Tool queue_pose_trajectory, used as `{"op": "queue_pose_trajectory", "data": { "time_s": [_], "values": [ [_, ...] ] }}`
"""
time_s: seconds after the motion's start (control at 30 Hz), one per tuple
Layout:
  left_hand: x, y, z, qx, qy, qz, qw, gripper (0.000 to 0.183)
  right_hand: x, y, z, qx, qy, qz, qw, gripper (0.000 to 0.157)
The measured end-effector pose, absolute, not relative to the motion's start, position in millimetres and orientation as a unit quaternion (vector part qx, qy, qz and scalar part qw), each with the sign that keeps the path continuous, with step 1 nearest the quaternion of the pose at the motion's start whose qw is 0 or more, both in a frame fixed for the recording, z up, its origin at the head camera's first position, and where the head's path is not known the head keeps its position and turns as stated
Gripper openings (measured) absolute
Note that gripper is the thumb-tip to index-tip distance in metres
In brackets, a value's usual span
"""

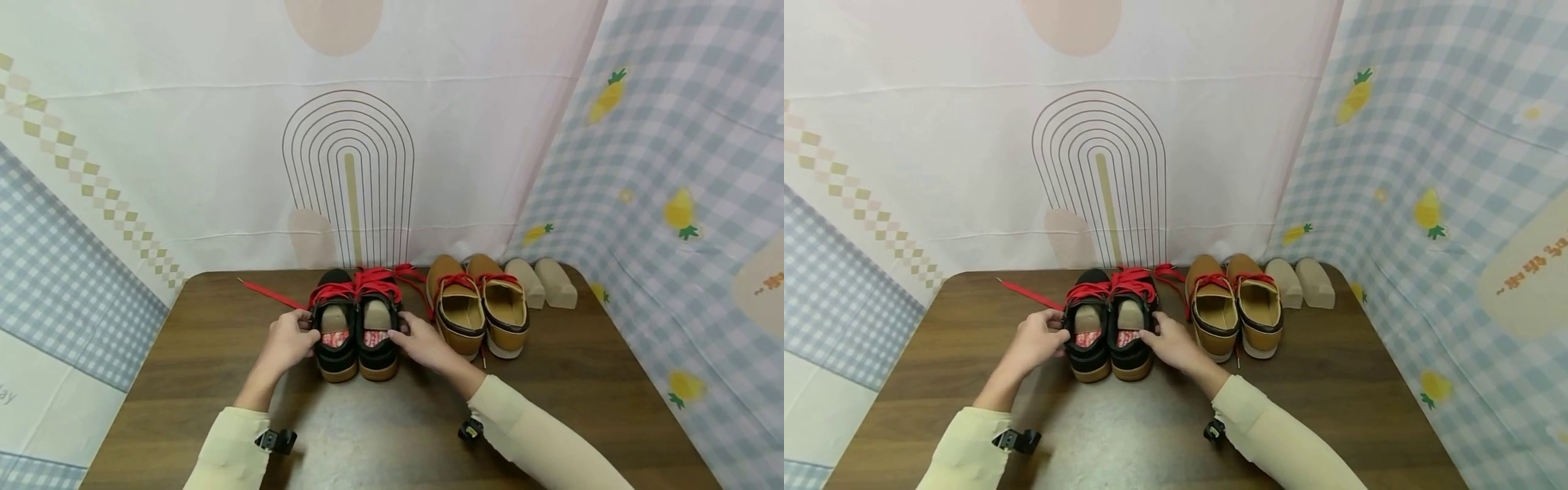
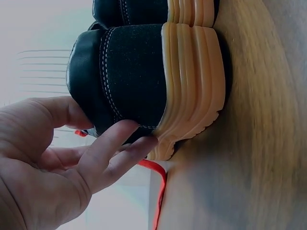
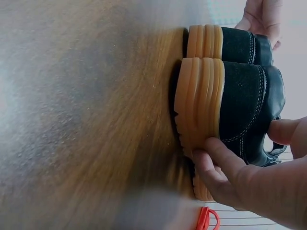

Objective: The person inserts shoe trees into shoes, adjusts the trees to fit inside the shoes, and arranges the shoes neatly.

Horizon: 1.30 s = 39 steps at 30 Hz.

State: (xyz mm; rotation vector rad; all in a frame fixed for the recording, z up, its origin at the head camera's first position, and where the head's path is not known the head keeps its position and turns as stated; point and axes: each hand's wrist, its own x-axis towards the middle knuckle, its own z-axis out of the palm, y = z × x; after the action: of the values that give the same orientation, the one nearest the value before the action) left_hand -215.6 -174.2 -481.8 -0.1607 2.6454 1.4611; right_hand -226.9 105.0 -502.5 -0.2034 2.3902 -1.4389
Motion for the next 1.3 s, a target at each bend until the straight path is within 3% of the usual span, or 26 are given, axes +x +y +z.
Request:
{"op": "queue_pose_trajectory", "data": {
  "time_s": [1.3],
  "values": [
    [-239.5,-226.8,-472.8,-0.056,0.897,0.435,0.059,0.044,-248.5,40.5,-502.6,-0.083,0.861,-0.484,0.135,0.062]
  ]
}}
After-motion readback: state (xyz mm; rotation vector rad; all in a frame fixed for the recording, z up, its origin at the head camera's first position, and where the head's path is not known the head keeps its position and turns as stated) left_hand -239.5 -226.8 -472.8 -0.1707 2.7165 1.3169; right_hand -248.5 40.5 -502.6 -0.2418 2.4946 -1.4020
